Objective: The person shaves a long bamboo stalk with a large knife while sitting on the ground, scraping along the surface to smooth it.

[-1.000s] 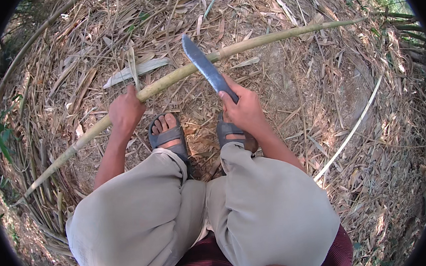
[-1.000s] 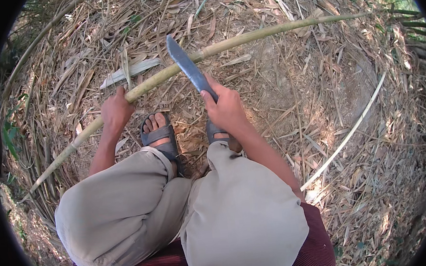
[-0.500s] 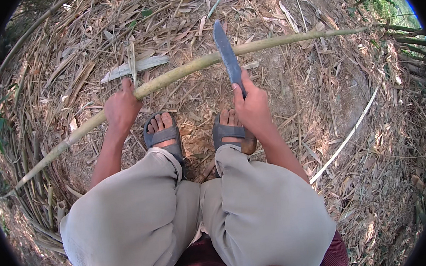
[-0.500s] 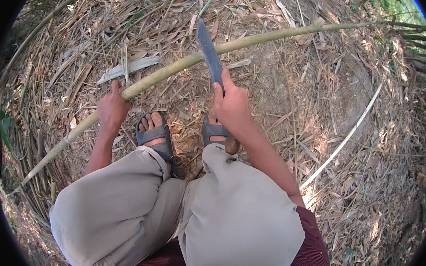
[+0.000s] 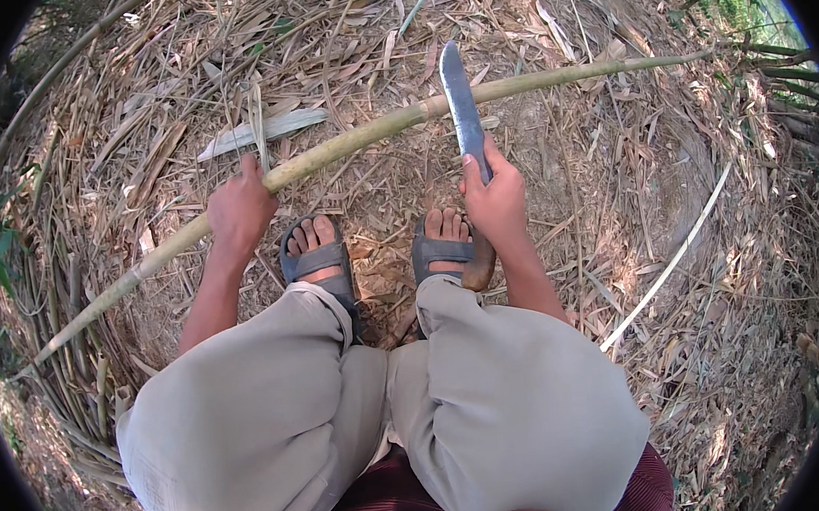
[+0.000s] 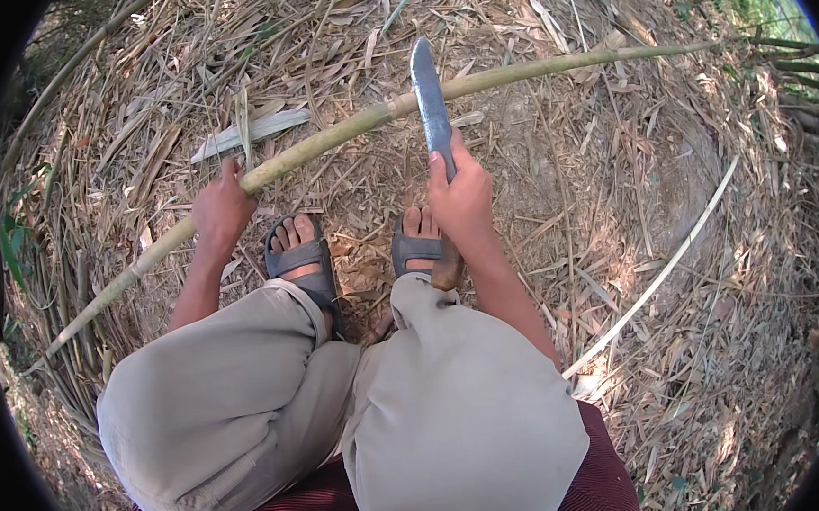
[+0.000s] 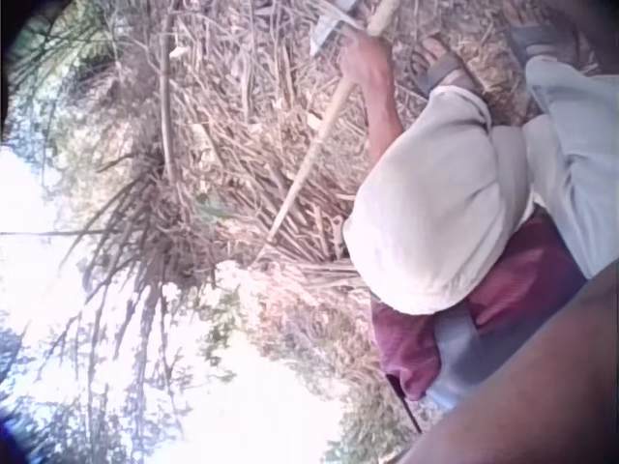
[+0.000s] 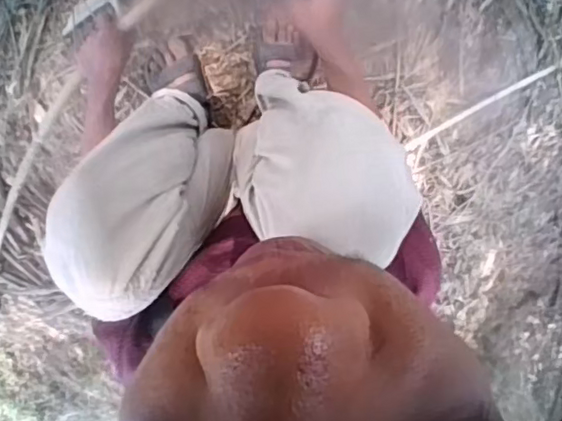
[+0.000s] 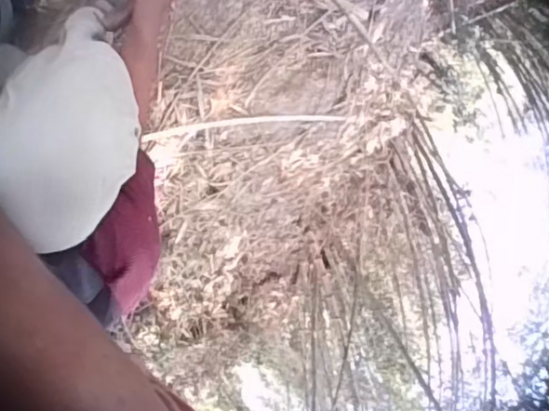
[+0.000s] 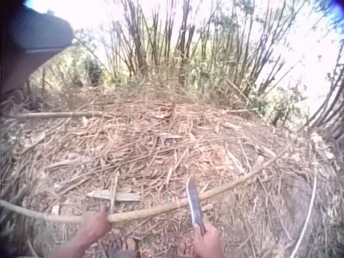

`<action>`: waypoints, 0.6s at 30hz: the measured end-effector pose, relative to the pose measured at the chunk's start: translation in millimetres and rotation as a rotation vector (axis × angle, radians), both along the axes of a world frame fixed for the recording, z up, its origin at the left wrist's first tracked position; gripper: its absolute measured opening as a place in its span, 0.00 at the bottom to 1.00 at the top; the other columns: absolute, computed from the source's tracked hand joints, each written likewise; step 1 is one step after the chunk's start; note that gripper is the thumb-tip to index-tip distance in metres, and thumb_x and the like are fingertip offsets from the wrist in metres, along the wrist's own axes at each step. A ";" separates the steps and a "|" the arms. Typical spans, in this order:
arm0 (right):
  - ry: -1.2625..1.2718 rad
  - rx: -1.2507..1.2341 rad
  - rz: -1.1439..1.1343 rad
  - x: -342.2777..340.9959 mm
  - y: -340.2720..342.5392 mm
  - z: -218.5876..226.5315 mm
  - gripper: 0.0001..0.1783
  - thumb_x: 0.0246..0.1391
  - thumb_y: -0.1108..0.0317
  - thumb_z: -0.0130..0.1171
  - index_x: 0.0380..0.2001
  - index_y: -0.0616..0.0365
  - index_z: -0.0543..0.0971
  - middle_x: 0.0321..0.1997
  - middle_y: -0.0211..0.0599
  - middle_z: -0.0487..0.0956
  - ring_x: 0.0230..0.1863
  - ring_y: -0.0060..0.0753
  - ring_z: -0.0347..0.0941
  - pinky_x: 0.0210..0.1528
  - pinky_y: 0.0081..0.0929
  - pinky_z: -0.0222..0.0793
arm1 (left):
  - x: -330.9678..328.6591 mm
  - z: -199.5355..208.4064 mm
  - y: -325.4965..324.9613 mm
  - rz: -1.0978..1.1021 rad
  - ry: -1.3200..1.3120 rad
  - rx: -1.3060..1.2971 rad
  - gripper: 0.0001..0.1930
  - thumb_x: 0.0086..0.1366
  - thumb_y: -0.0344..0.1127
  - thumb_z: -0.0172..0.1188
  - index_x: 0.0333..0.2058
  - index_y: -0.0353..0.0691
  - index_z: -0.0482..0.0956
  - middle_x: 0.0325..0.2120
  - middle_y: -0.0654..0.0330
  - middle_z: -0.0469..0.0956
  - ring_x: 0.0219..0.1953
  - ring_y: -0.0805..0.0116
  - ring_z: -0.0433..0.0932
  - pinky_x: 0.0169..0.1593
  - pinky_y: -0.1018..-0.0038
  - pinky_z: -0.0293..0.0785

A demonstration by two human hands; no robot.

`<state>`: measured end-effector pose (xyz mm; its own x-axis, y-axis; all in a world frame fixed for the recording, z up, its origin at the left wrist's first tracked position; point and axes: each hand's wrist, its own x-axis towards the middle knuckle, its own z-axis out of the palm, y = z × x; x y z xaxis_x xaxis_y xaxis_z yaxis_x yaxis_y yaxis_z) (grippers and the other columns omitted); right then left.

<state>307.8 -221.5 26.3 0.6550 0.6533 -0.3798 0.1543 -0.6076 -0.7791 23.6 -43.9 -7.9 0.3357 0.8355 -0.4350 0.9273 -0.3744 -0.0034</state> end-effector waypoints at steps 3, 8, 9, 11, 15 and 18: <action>0.068 -0.060 0.346 -14.7 1.2 20.4 0.26 0.61 0.68 0.57 0.63 0.60 0.72 0.31 0.54 0.82 0.30 0.48 0.82 0.36 0.39 0.74 | -4.5 -0.4 1.5 0.000 -0.003 0.018 0.19 0.57 0.36 0.65 0.46 0.45 0.69 0.25 0.50 0.83 0.29 0.46 0.84 0.33 0.53 0.78; -0.062 -0.085 0.141 8.2 7.1 15.1 0.27 0.62 0.67 0.55 0.63 0.60 0.70 0.27 0.56 0.81 0.30 0.59 0.80 0.36 0.46 0.73 | 3.3 2.5 2.0 -0.011 -0.006 0.018 0.17 0.60 0.38 0.63 0.46 0.46 0.69 0.24 0.49 0.83 0.29 0.46 0.84 0.33 0.53 0.78; -0.118 -0.093 0.103 14.1 8.2 15.8 0.26 0.62 0.68 0.55 0.63 0.60 0.70 0.27 0.56 0.81 0.29 0.60 0.79 0.37 0.47 0.72 | 6.3 2.4 4.6 0.001 -0.023 0.036 0.17 0.61 0.38 0.63 0.46 0.46 0.69 0.24 0.49 0.83 0.29 0.46 0.84 0.33 0.53 0.78; -0.052 -0.151 0.328 2.5 12.0 36.0 0.26 0.62 0.68 0.54 0.63 0.60 0.70 0.27 0.57 0.80 0.29 0.59 0.79 0.36 0.46 0.72 | -3.8 2.8 4.6 0.016 -0.006 0.055 0.17 0.61 0.38 0.63 0.45 0.46 0.69 0.24 0.49 0.83 0.29 0.46 0.84 0.33 0.53 0.78; -0.019 -0.092 0.490 16.8 18.5 50.2 0.26 0.63 0.68 0.54 0.64 0.57 0.70 0.27 0.60 0.79 0.31 0.59 0.79 0.36 0.46 0.72 | 1.2 7.5 7.3 0.000 -0.042 0.060 0.16 0.61 0.36 0.62 0.45 0.45 0.69 0.24 0.49 0.82 0.29 0.46 0.83 0.32 0.53 0.78; -0.156 -0.112 0.279 29.1 29.4 30.4 0.26 0.63 0.68 0.54 0.64 0.56 0.70 0.28 0.61 0.79 0.31 0.61 0.78 0.36 0.45 0.72 | 0.6 9.7 7.8 -0.012 -0.045 0.059 0.14 0.62 0.36 0.60 0.45 0.45 0.69 0.23 0.49 0.82 0.28 0.46 0.83 0.32 0.53 0.77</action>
<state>336.9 -192.1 56.7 0.5124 0.7756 -0.3686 0.4392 -0.6056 -0.6636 24.2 -36.1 1.8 0.3646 0.8547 -0.3695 0.9222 -0.3863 0.0163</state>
